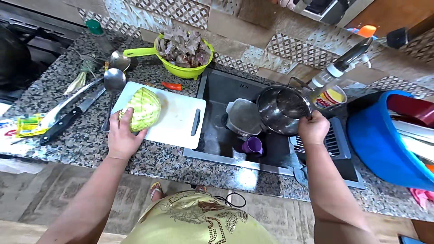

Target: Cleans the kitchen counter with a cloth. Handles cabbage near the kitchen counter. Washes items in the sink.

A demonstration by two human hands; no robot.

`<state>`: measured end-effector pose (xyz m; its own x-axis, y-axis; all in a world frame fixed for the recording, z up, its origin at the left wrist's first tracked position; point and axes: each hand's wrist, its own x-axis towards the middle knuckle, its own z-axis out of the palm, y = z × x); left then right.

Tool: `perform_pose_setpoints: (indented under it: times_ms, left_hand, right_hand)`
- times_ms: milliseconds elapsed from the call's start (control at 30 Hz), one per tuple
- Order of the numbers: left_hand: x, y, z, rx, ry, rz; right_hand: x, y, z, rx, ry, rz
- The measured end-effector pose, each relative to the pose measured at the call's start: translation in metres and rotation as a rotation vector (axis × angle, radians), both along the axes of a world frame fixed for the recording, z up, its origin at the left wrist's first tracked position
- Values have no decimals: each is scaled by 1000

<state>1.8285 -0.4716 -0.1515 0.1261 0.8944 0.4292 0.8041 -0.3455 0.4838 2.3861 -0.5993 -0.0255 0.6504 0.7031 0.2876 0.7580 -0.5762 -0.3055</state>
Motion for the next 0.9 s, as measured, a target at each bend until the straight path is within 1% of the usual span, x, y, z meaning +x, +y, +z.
perform_pose_setpoints:
  times_ms: [167, 267, 467, 633, 767, 900]
  left_hand:
    - [0, 1, -2, 26, 0, -4]
    - [-1, 0, -1, 33, -5, -14]
    - [1, -1, 2, 7, -10, -2]
    - [0, 0, 0, 54, -13, -19]
    - [1, 0, 1, 44, -6, -22]
    - [1, -4, 2, 4, -9, -9]
  right_hand:
    - [-2, -12, 3, 2, 35, -113]
    - [-3, -16, 2, -47, 24, -104]
    - [-5, -14, -4, -103, -116, 48]
    - [2, -7, -11, 45, -408, 303]
    - [6, -6, -10, 54, -434, 307]
    - [7, -9, -11, 76, -515, 409]
